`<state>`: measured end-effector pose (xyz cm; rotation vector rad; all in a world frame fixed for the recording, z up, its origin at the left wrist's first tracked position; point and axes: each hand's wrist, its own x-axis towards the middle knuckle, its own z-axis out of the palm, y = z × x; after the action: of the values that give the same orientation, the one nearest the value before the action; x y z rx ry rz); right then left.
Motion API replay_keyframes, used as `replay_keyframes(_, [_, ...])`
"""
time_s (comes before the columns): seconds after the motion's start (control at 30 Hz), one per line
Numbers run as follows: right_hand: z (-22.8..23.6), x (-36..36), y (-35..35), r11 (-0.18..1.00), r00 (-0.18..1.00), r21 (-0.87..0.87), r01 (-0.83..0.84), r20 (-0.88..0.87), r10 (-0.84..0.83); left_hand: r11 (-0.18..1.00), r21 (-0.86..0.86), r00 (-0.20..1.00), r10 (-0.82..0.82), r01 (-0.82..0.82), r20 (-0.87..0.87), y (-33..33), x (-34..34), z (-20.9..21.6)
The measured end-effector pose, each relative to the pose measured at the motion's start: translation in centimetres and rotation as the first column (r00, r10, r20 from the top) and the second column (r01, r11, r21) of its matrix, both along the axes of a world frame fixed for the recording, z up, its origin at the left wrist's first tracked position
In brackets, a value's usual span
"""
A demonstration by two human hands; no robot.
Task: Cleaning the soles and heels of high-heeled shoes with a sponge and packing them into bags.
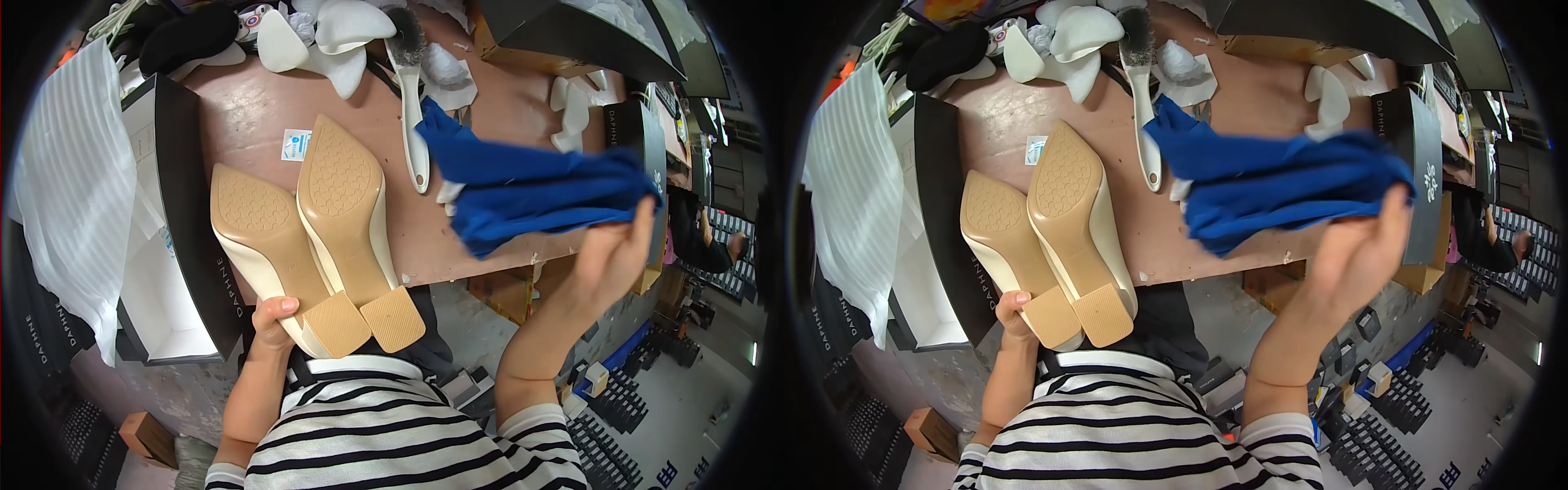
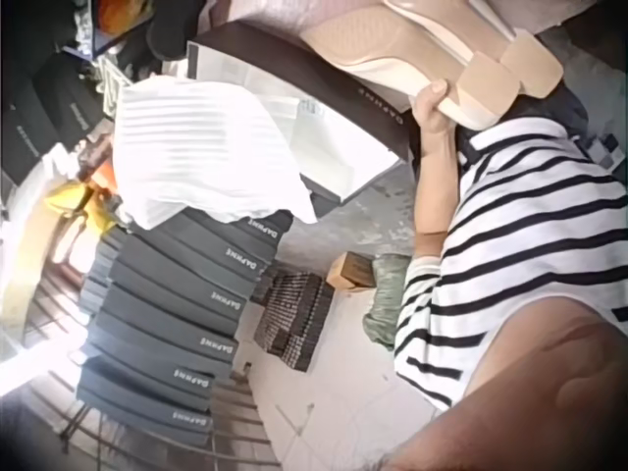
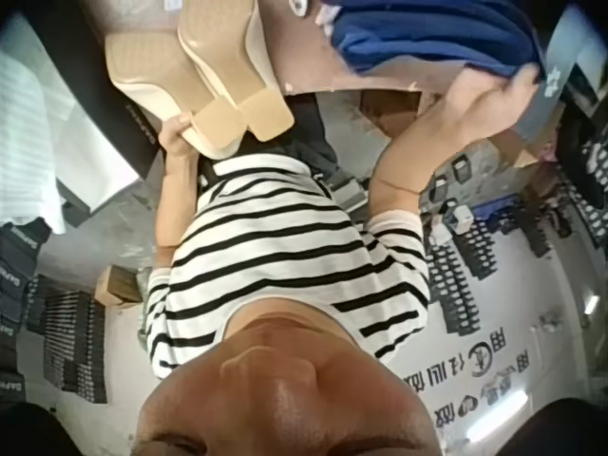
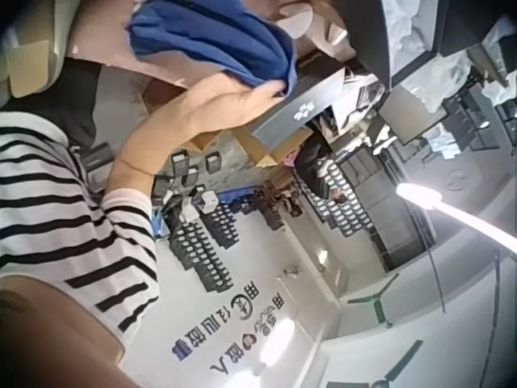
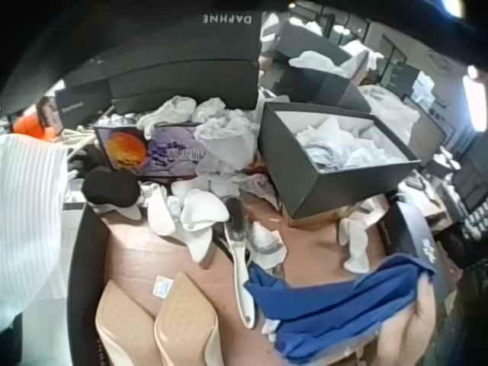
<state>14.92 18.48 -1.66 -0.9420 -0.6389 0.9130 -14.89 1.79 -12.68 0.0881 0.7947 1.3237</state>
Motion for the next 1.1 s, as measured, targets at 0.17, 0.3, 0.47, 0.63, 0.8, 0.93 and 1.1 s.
replay_keyframes(0.17, [0.7, 2.5, 2.4, 0.834, 0.165, 0.312, 0.456, 0.891, -0.423, 1.000, 0.009, 1.000, -0.012, 0.012, 0.018, 0.1, 0.2, -0.1])
replay_keyframes(0.3, [-1.5, -2.4, 0.7, 0.996, 0.068, 0.075, -0.044, 0.995, -0.072, 1.000, -0.011, 1.000, -0.008, 0.008, 0.021, -0.4, -0.3, -1.0])
replay_keyframes(0.47, [-2.7, -3.4, 0.4, 0.951, 0.199, -0.293, -0.102, 0.930, 0.308, 0.997, 0.060, 0.997, -0.057, 0.054, 0.044, -1.6, -1.0, -2.6])
replay_keyframes(0.63, [-4.5, 0.9, 6.1, 0.993, -0.064, 0.115, -0.019, 0.991, -0.116, 0.991, 0.125, 0.992, -0.056, 0.041, 0.118, -1.9, -1.7, -4.3])
replay_keyframes(0.8, [-4.8, 3.6, 9.9, 0.985, -0.185, -0.082, -0.150, 0.981, 0.054, 0.990, 0.137, 0.986, -0.058, 0.036, 0.154, -1.6, -1.6, -4.6])
replay_keyframes(0.93, [-2.5, 1.6, 7.0, 0.955, -0.109, -0.170, -0.245, 0.983, 0.148, 0.995, 0.095, 0.990, -0.046, 0.033, 0.136, -1.5, -1.5, -4.1])
replay_keyframes(1.1, [-2.3, -1.7, 2.1, 0.953, -0.233, -0.292, -0.076, 0.935, 0.268, 0.987, 0.154, 0.988, -0.068, 0.046, 0.138, -1.4, -1.8, -4.6])
